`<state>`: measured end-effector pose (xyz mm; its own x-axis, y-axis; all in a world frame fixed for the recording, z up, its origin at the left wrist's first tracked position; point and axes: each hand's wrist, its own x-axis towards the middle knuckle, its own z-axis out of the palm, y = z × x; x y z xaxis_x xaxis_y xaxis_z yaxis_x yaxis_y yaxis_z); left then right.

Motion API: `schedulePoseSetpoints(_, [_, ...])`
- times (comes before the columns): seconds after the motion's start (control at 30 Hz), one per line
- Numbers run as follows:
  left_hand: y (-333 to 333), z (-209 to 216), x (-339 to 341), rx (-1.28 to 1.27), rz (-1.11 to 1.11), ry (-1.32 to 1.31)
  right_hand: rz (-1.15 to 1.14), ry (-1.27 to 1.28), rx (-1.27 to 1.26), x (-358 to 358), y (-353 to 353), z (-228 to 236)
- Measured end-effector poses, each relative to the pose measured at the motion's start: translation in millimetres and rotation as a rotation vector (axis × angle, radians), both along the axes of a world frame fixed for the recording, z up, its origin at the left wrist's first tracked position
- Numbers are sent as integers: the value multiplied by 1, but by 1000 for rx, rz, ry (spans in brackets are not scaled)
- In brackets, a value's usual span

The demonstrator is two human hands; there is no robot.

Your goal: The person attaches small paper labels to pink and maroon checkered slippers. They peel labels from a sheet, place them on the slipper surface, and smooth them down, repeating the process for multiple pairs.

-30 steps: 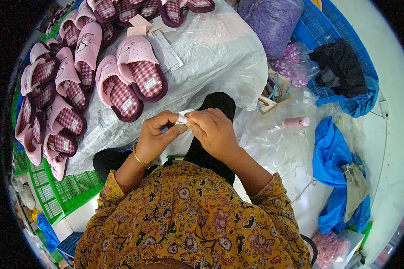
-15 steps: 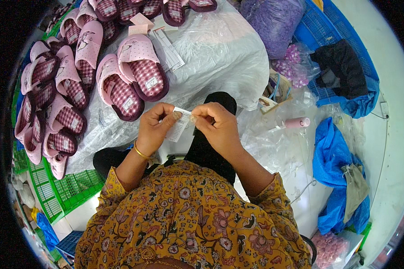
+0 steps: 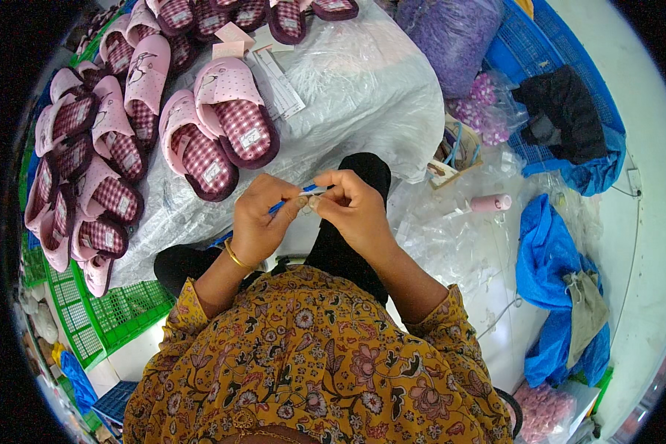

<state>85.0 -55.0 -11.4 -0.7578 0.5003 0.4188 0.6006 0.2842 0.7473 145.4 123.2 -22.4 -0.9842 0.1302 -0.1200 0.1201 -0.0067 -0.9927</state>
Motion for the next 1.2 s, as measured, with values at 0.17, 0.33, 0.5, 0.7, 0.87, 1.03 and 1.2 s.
schedulePoseSetpoints(0.17, [-7, 3, -3, 17, -135, 25, 45, -83, -125, 1, 2, -1])
schedulePoseSetpoints(0.33, [-14, -2, 1, -46, -135, -692, 130, -77, -93, 7, 0, -4])
schedulePoseSetpoints(0.5, [-20, -7, -3, -70, -154, -537, 183, -67, -4, 5, -5, -5])
schedulePoseSetpoints(0.7, [-33, 6, -6, -23, -73, -305, 205, 257, 407, -6, -13, 3])
schedulePoseSetpoints(0.87, [-50, 8, -2, -29, -45, -127, 253, 165, 358, -17, -33, 12])
schedulePoseSetpoints(1.03, [-106, 10, -20, 208, 556, -196, 259, 429, 567, -28, -49, 17])
schedulePoseSetpoints(1.2, [-158, -7, -76, -287, 857, -166, 275, 345, 442, -31, -62, 16])
